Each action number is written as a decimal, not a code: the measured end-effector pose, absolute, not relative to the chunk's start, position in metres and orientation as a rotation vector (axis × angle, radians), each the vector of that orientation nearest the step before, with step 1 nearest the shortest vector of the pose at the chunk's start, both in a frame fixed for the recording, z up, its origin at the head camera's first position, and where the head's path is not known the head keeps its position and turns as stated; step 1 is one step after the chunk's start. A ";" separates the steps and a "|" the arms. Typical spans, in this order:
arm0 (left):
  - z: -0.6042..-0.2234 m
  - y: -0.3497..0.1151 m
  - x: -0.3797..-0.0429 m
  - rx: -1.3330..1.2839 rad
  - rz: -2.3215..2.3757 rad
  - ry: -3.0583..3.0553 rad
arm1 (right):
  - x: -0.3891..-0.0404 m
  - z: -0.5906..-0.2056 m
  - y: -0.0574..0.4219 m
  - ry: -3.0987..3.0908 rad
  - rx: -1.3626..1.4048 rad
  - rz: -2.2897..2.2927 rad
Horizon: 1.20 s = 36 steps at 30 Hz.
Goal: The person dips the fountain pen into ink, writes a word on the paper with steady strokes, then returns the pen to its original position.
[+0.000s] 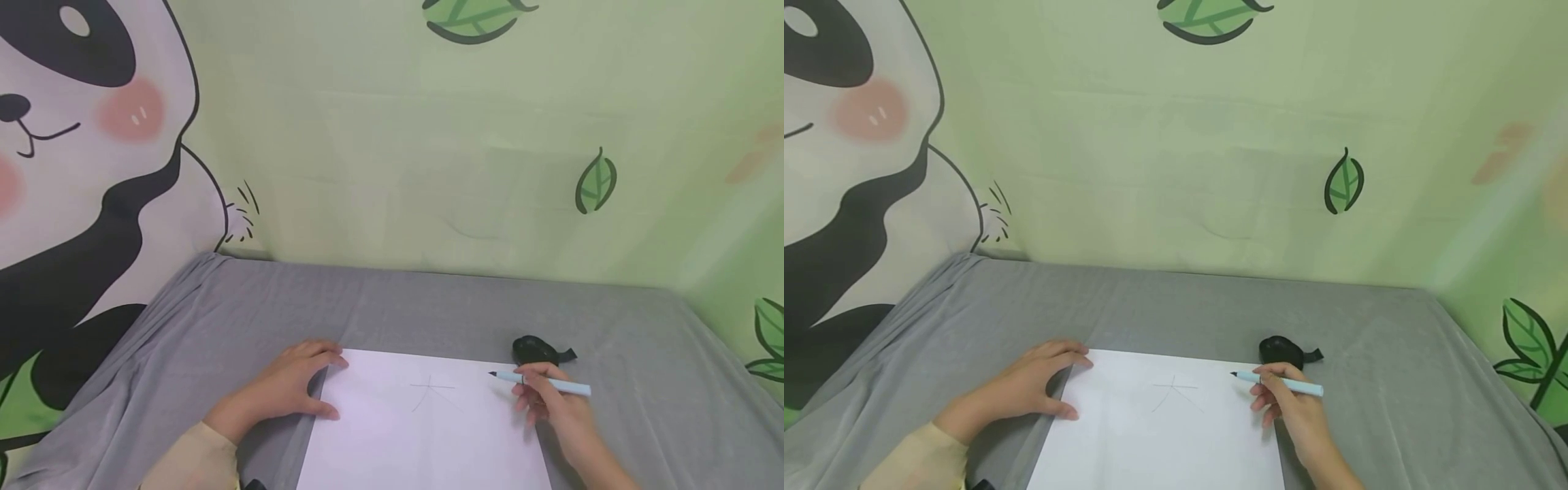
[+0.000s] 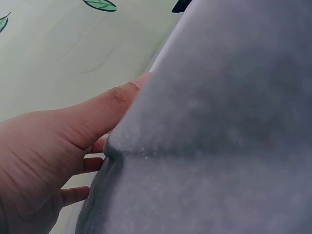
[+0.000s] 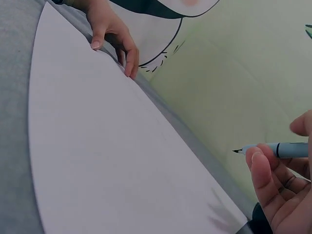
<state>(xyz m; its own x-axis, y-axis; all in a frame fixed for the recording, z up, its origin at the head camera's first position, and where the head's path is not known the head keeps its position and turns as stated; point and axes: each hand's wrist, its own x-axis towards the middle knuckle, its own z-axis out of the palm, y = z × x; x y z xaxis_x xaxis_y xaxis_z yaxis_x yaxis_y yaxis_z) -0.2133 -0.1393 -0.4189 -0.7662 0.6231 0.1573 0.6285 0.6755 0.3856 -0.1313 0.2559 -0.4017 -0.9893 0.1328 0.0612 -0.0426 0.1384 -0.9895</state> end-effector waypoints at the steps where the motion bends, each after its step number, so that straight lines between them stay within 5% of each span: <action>1: -0.419 -0.139 -0.213 -1.070 -0.668 -2.863 | -0.131 -0.401 0.258 -2.260 -0.070 1.991; 10: -0.420 -0.140 -0.214 -1.071 -0.670 -2.860 | -0.130 -0.391 0.276 -2.135 0.161 2.194; 36: -0.420 -0.139 -0.215 -1.080 -0.653 -2.850 | -0.135 -0.390 0.297 -1.920 -0.206 1.956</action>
